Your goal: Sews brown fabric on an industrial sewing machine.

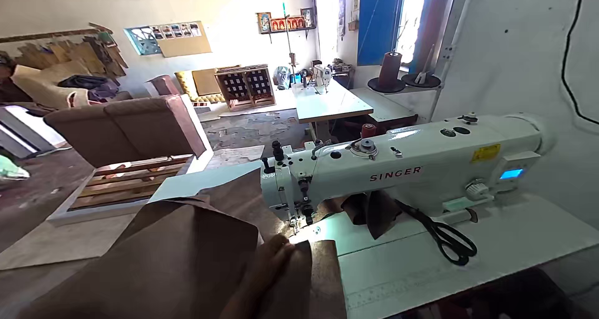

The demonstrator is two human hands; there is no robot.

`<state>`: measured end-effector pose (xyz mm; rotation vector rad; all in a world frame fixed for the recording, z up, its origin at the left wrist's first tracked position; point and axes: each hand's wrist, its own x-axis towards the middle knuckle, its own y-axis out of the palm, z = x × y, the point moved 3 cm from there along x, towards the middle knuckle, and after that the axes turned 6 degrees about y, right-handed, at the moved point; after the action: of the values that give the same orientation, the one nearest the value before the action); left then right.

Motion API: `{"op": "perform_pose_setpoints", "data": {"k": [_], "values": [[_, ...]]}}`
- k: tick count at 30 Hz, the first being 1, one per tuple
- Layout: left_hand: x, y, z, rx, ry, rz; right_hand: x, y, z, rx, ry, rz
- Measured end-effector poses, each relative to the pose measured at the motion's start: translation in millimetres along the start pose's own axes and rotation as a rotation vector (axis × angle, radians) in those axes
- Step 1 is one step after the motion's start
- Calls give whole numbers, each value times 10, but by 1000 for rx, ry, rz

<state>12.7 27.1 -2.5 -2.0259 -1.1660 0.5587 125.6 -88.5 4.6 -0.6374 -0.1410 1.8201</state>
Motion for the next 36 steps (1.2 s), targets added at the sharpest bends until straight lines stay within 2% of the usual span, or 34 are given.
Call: {"op": "perform_pose_setpoints", "data": {"k": [2,4,6,9,11,13,15,17,19,22,25,28,30,32,34,36], "values": [[-55,11,227,-232,63,-214,133,25,-38,-266,-211,16],[-135,-1,292,-245,98,-276,145,-28,-100,-420,-385,2],[-195,-8,283,-151,105,-246,93,-161,-187,-517,-398,-34],[-233,-23,251,-52,109,-186,30,-460,-362,-609,-235,-167],[-231,-27,222,-1,101,-120,12,-653,-496,-665,-145,-179],[-206,-34,207,21,90,-51,-22,-717,-599,-682,-199,-181],[-211,-84,201,-56,90,-18,-96,-653,-647,-662,-407,-251],[-303,-220,150,-198,179,-52,-178,-566,-628,-639,-620,-291],[-446,-459,71,-287,390,-122,-227,-478,-620,-584,-703,-189],[-629,-895,-146,-397,651,-92,-218,-349,-626,-650,-707,-15],[-784,-1291,-470,-399,733,-145,-128,-245,-600,-717,-657,41],[-748,-1445,-838,-290,783,-290,-73,-135,-495,-611,-668,61],[-651,-1297,-1039,-214,711,-308,-133,-100,-352,-560,-706,22],[-490,-960,-1117,-22,580,-198,-261,-121,-216,-529,-723,-60],[-236,-557,-1009,216,334,107,-250,-97,-286,-555,-697,-132],[35,-236,-723,392,70,382,-178,-58,-371,-551,-597,-43]]}}
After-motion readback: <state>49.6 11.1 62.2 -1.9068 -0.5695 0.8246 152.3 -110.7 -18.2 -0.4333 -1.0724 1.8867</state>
